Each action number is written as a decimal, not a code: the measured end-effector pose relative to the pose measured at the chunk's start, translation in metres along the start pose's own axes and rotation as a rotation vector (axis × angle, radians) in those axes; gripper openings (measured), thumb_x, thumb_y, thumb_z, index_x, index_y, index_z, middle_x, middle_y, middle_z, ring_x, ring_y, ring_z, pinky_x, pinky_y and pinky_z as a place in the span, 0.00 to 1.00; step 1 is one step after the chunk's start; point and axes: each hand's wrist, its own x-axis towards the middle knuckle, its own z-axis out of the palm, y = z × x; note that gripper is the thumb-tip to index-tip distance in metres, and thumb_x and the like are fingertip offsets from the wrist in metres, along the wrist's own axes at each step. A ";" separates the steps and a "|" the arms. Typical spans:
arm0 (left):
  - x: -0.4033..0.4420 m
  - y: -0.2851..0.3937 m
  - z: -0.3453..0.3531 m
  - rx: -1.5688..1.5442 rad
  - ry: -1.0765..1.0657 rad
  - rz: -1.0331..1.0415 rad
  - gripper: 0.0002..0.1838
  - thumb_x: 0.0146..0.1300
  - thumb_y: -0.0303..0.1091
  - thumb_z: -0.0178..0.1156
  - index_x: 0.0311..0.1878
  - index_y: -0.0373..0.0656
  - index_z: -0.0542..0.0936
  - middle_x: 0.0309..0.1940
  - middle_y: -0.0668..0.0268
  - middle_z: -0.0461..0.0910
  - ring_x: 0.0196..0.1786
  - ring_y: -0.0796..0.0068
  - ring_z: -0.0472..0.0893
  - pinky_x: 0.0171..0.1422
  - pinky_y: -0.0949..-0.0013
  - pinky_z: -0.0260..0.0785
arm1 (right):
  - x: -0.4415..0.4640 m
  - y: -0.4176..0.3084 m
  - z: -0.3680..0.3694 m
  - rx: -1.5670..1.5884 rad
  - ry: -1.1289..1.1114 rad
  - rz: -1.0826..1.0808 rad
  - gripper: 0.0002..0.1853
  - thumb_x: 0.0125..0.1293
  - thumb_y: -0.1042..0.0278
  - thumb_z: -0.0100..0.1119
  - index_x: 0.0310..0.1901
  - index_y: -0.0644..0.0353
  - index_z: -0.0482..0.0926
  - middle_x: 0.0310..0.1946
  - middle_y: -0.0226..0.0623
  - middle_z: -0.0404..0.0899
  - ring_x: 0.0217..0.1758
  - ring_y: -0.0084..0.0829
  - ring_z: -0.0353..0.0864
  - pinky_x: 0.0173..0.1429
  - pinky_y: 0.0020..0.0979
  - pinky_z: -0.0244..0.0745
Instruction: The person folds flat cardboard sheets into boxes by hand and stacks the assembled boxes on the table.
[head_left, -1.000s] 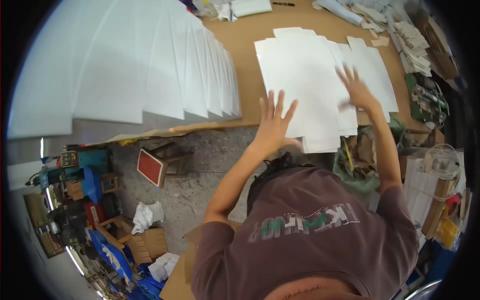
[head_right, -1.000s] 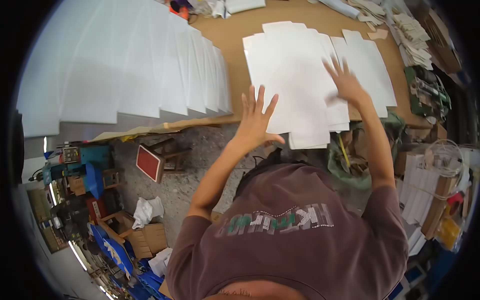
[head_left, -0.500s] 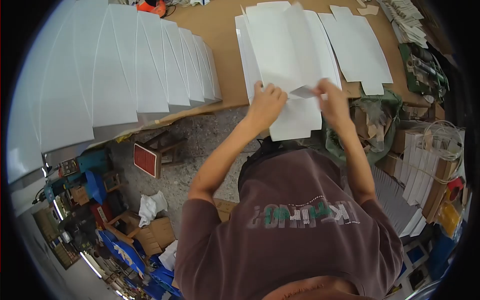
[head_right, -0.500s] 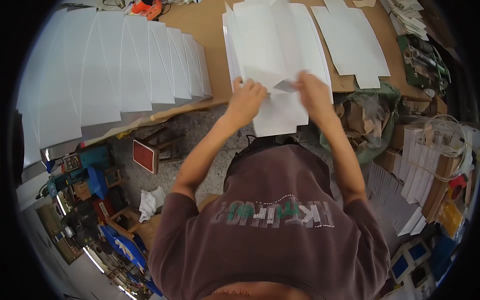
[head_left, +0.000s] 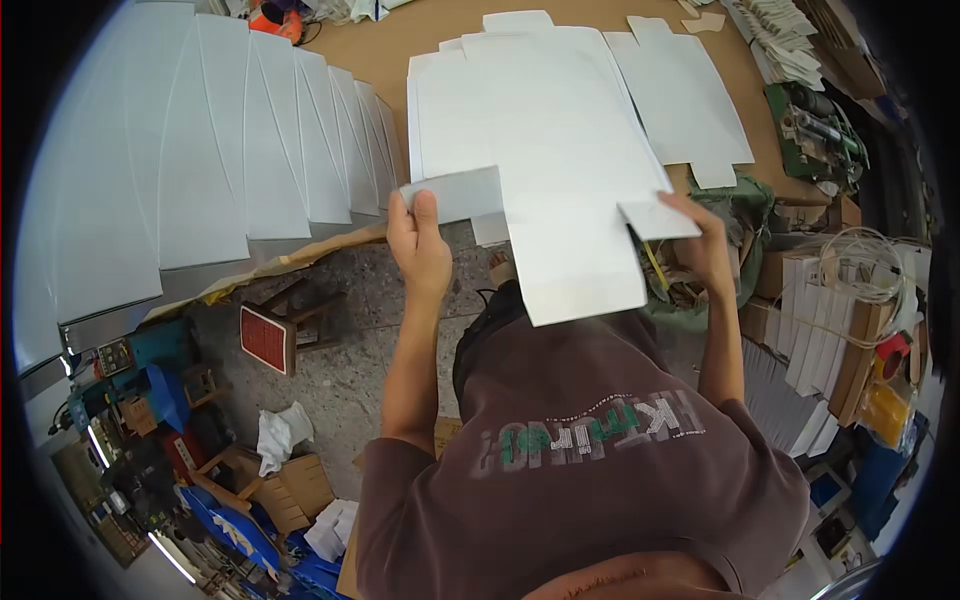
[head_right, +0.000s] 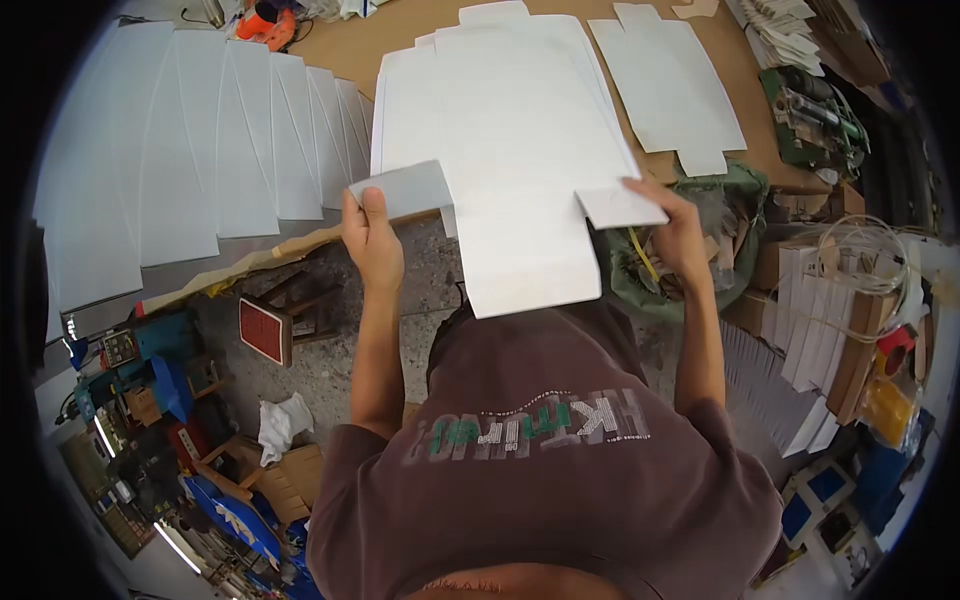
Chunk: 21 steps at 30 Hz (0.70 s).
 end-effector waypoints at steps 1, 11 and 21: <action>0.004 -0.001 0.008 0.004 -0.013 -0.057 0.10 0.76 0.36 0.53 0.46 0.38 0.76 0.39 0.61 0.79 0.45 0.68 0.76 0.53 0.60 0.66 | 0.011 -0.003 -0.004 -0.027 0.079 -0.073 0.20 0.67 0.81 0.57 0.61 0.66 0.80 0.60 0.46 0.81 0.61 0.34 0.80 0.70 0.31 0.70; 0.006 -0.068 0.052 0.971 -0.479 0.793 0.07 0.63 0.32 0.62 0.42 0.43 0.79 0.34 0.67 0.78 0.41 0.66 0.75 0.54 0.53 0.60 | 0.053 -0.057 0.112 -0.660 -0.216 -0.430 0.22 0.61 0.68 0.68 0.55 0.64 0.72 0.71 0.56 0.65 0.71 0.58 0.68 0.58 0.45 0.81; 0.033 -0.037 0.036 0.427 -0.664 0.386 0.06 0.60 0.33 0.67 0.37 0.44 0.80 0.30 0.65 0.76 0.38 0.64 0.75 0.51 0.56 0.61 | 0.084 -0.082 0.107 -0.427 -0.165 -0.022 0.12 0.63 0.62 0.70 0.45 0.55 0.83 0.44 0.40 0.87 0.46 0.42 0.81 0.53 0.40 0.78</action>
